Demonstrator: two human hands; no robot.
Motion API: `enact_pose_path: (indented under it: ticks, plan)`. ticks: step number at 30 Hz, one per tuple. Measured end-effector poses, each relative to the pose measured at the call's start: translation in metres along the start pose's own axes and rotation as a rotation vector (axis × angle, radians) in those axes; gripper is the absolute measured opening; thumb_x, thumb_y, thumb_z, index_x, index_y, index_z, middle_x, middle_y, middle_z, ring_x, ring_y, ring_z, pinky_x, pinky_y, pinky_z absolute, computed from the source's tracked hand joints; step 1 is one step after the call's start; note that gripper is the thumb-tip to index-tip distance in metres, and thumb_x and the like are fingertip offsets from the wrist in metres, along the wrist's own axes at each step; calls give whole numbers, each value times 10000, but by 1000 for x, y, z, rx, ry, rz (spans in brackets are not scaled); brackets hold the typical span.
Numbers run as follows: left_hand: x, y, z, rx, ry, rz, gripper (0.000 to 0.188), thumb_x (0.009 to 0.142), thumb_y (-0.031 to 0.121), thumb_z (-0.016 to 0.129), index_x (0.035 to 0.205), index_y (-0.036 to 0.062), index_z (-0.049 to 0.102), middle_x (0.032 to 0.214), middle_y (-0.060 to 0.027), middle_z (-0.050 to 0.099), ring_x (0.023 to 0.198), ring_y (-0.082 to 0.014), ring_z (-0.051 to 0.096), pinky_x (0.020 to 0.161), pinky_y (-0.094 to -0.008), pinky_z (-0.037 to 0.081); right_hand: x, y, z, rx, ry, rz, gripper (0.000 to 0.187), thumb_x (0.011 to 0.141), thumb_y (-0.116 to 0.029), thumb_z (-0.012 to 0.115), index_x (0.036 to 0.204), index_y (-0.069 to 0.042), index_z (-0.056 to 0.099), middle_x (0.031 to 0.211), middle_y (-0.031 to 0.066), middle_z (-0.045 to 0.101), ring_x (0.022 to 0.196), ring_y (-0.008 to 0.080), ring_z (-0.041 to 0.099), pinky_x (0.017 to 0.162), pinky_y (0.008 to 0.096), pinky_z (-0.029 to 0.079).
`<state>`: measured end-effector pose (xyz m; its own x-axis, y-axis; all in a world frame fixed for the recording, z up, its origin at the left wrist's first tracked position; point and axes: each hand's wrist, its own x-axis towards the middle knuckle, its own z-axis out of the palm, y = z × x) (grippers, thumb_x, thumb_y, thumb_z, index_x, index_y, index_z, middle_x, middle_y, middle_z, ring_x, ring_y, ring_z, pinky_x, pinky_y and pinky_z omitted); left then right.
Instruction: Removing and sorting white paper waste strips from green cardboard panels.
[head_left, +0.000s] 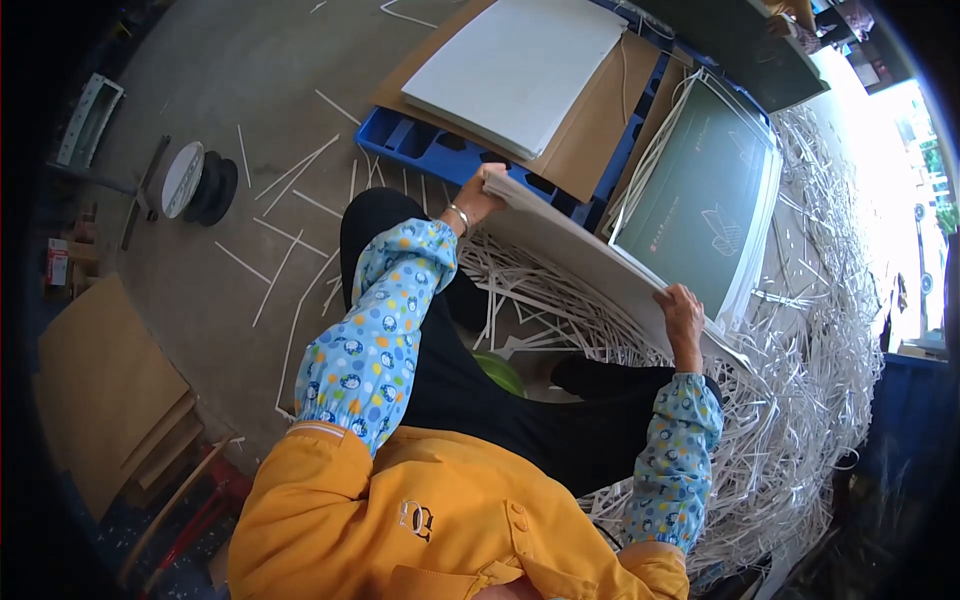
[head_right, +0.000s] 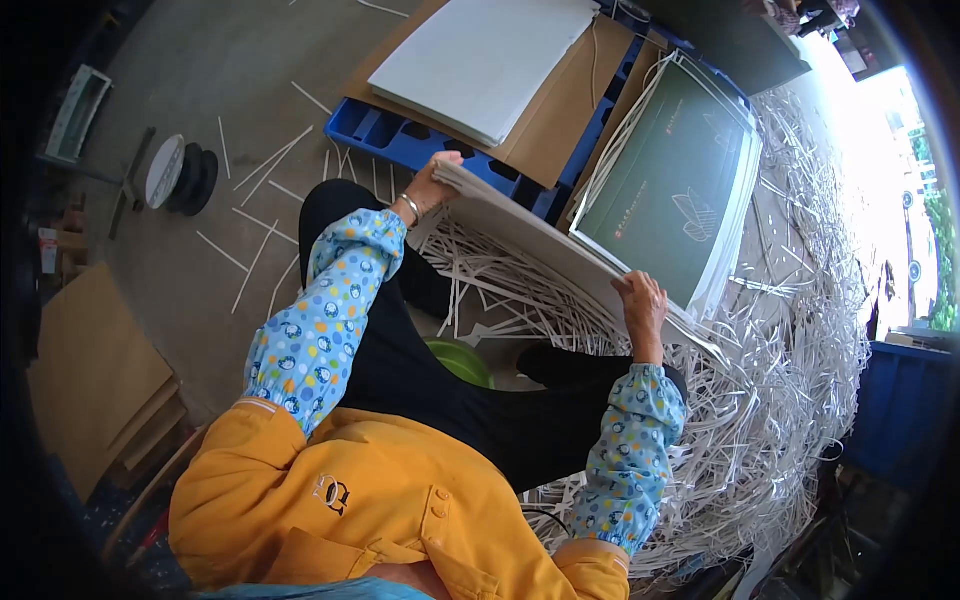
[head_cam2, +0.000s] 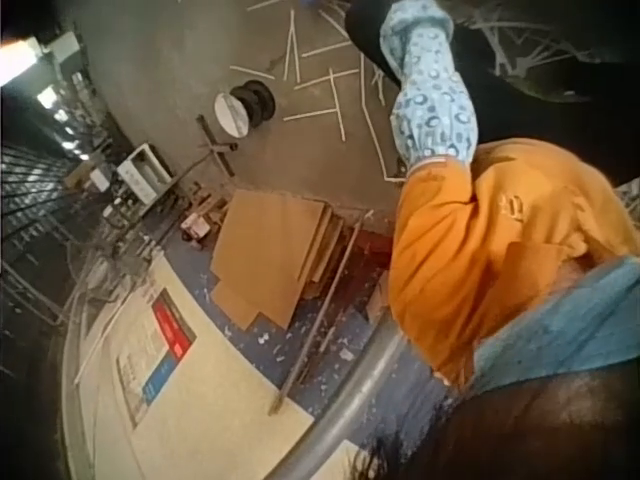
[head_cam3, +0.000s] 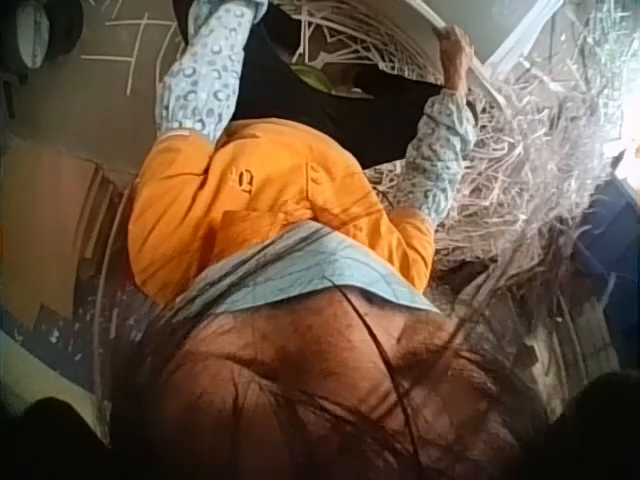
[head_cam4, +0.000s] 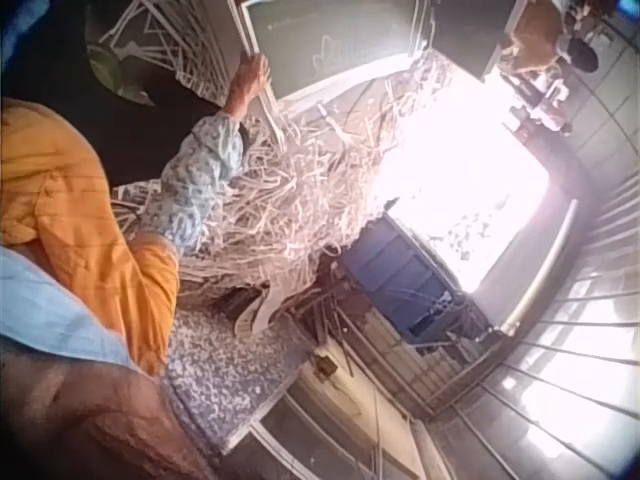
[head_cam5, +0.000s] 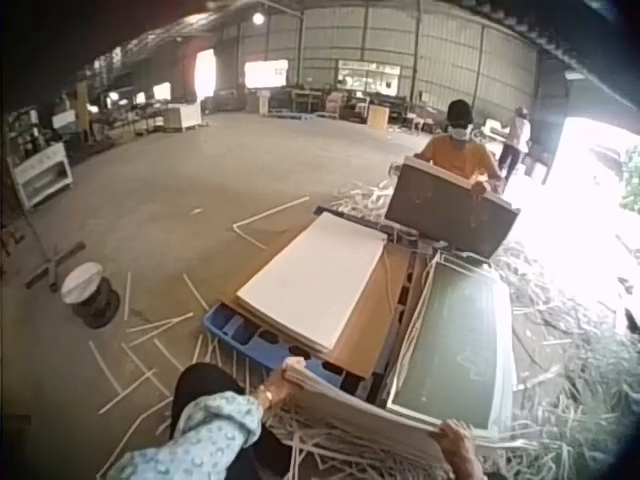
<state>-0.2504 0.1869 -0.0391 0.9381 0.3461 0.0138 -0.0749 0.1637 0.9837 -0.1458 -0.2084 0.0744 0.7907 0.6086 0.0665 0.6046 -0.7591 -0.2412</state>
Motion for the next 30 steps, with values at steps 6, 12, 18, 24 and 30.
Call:
enact_pose_path:
  ticks: [6, 12, 18, 24, 30]
  plan:
    - [-24, 22, 19, 394, -110, -122, 463, 640, 19, 646, 1055, 95, 454, 900, -31, 545, 887, -115, 500, 781, -250, 416, 0, -10, -3, -2, 10, 5, 244, 736, -307, 602, 696, -89, 502, 740, 56, 530, 765, 258, 522, 655, 371, 382]
    - [-32, 4, 24, 203, -166, 35, 352, 682, 28, 627, 988, 72, 460, 907, -31, 540, 885, -114, 485, 782, -268, 415, -1, -13, -1, -91, 98, -64, 261, 717, -305, 616, 670, -90, 477, 710, 59, 506, 725, 262, 506, 646, 374, 389]
    - [-36, 9, 25, -389, -158, -346, 273, 714, 29, 602, 972, 63, 519, 930, -36, 566, 879, -139, 507, 774, -278, 413, -2, -21, 1, -64, 48, -68, 295, 700, -325, 633, 671, -81, 469, 733, 57, 528, 763, 260, 529, 639, 383, 397]
    - [-40, 9, 31, 234, 17, -18, 330, 715, 97, 622, 1009, 21, 493, 919, -54, 576, 841, -192, 539, 757, -293, 419, -4, -21, -6, -145, 197, 64, 324, 702, -354, 630, 662, -74, 472, 702, 70, 526, 747, 271, 526, 633, 378, 394]
    - [-36, -9, 34, -682, 1, -393, 187, 803, 101, 519, 982, 53, 492, 855, -106, 565, 814, -190, 535, 748, -292, 406, -2, -31, 17, -68, 84, -73, 325, 728, -381, 605, 693, -83, 480, 712, 78, 533, 726, 280, 529, 625, 382, 392]
